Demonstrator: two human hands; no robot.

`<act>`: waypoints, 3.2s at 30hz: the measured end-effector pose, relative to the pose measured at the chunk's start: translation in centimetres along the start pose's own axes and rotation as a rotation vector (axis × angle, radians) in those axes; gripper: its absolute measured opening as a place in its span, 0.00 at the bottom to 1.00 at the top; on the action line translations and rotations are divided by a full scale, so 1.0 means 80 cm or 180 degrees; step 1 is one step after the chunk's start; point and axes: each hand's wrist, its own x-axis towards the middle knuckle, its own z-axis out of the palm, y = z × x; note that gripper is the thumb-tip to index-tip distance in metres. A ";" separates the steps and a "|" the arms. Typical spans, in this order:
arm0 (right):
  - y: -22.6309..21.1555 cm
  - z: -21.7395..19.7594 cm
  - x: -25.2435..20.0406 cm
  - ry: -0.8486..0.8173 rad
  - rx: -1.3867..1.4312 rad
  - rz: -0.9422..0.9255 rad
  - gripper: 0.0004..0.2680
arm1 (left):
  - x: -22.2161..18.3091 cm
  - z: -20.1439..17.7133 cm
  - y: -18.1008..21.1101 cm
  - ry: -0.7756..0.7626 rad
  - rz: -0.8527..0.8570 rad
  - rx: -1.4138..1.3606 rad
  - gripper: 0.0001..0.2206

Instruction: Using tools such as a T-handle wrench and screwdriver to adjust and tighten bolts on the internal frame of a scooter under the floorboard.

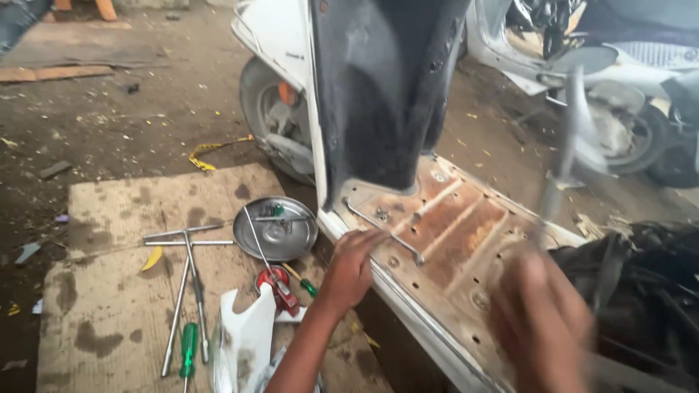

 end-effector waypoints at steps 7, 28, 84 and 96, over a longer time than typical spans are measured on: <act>-0.020 0.202 0.130 -0.0670 0.0956 -0.1443 0.15 | 0.009 -0.001 0.012 -0.0188 -0.0464 -0.0155 0.27; 0.049 0.190 0.155 -0.0827 0.0599 -0.1493 0.18 | 0.020 0.000 0.011 -0.0093 -0.0913 -0.0659 0.26; -0.152 0.160 0.293 -0.0774 -0.0815 -0.3496 0.12 | 0.353 -0.124 0.281 -0.1914 -0.1453 0.1279 0.03; -0.165 0.185 0.298 -0.2257 0.0293 0.0124 0.23 | 0.365 0.009 0.233 -0.0528 -0.2300 -0.2750 0.09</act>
